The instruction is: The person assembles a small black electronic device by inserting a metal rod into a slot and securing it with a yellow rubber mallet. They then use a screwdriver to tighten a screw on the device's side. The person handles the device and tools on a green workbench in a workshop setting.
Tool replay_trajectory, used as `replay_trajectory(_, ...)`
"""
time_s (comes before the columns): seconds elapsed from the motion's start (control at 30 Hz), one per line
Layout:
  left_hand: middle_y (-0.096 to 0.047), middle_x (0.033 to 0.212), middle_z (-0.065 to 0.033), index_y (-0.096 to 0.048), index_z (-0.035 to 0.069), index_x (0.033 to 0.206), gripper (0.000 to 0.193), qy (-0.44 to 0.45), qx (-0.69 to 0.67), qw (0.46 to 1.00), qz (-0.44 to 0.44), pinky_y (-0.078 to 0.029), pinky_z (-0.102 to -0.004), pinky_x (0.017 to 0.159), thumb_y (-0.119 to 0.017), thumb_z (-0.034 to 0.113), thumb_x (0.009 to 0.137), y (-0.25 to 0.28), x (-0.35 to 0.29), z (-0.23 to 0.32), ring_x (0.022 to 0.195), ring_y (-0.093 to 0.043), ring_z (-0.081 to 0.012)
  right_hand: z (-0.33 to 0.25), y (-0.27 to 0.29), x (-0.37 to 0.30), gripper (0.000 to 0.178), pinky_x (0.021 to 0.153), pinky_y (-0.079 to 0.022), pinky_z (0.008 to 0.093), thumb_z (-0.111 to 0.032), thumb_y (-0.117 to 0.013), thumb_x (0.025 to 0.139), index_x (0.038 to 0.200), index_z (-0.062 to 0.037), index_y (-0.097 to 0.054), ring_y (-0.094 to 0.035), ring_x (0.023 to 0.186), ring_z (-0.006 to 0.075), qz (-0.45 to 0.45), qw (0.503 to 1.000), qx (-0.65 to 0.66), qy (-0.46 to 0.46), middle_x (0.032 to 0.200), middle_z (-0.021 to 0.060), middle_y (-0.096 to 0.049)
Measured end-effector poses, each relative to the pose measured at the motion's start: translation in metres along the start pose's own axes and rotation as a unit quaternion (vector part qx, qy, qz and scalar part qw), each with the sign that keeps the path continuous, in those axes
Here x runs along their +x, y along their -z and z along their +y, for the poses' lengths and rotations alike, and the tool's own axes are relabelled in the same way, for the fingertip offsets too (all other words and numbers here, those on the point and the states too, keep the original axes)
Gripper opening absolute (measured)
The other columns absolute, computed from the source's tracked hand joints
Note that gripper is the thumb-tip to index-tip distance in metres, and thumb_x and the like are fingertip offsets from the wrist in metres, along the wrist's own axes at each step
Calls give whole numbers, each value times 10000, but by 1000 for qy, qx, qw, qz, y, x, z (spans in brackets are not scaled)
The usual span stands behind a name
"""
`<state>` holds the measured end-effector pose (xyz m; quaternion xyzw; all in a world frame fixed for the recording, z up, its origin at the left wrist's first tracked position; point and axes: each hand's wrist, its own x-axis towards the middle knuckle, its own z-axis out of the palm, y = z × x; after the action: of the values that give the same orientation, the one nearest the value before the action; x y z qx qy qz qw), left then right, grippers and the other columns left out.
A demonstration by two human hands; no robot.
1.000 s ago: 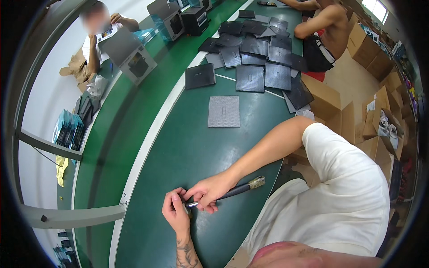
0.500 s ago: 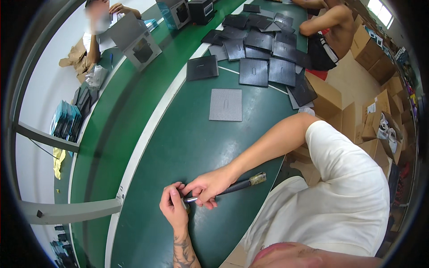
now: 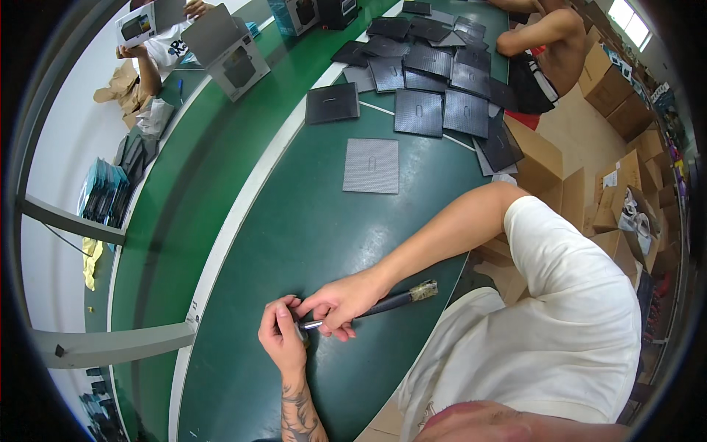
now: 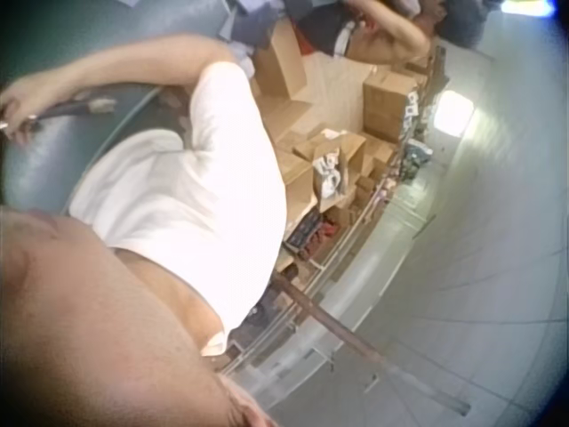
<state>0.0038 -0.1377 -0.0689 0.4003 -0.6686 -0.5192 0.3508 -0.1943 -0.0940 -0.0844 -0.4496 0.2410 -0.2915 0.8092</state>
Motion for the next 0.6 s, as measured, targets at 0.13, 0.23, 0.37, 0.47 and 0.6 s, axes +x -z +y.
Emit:
replay_trajectory(0.13,-677,961,-107,-662,-61,1019,276,-7,3,1000,0,-512,-303,792,-518,173,1047,1,0,-3,876,-647,-173,1,1,0,647,678,-599,325,-58,-545,968,1538,49,-258,-692,767,200,-1,1000,-1,2,916,127,-609)
replay_trajectory(0.23,-684,977,-105,-662,-56,1023,294,-4,-1,1000,-1,-511,-310,831,-513,196,1053,3,-1,-6,902,-645,-173,0,-1,0,646,676,-597,322,-59,-544,967,1537,50,-258,-692,766,198,0,1000,0,1,916,131,-613)
replay_trajectory(0.37,-687,986,-104,-660,-54,1022,302,-4,6,1000,-3,-511,-314,849,-506,204,1057,3,-1,-5,914,-645,-173,1,2,2,673,691,-579,308,-82,-534,995,1587,-44,-215,-688,799,190,-16,1000,-13,-16,981,124,-603)
replay_trajectory(0.47,-686,987,-102,-658,-53,1021,302,-1,11,1000,-6,-511,-314,849,-504,204,1057,3,0,-3,916,-643,-172,1,2,2,673,687,-581,308,-79,-534,994,1586,-43,-215,-689,796,191,-15,1000,-13,-14,981,126,-605)
replay_trajectory(0.6,-686,993,-103,-659,-52,1022,302,-1,13,1000,-5,-510,-315,849,-505,206,1057,1,0,-1,918,-643,-173,3,2,1,677,689,-583,309,-82,-538,993,1585,-41,-214,-689,799,192,-11,1000,-11,-16,985,128,-607)
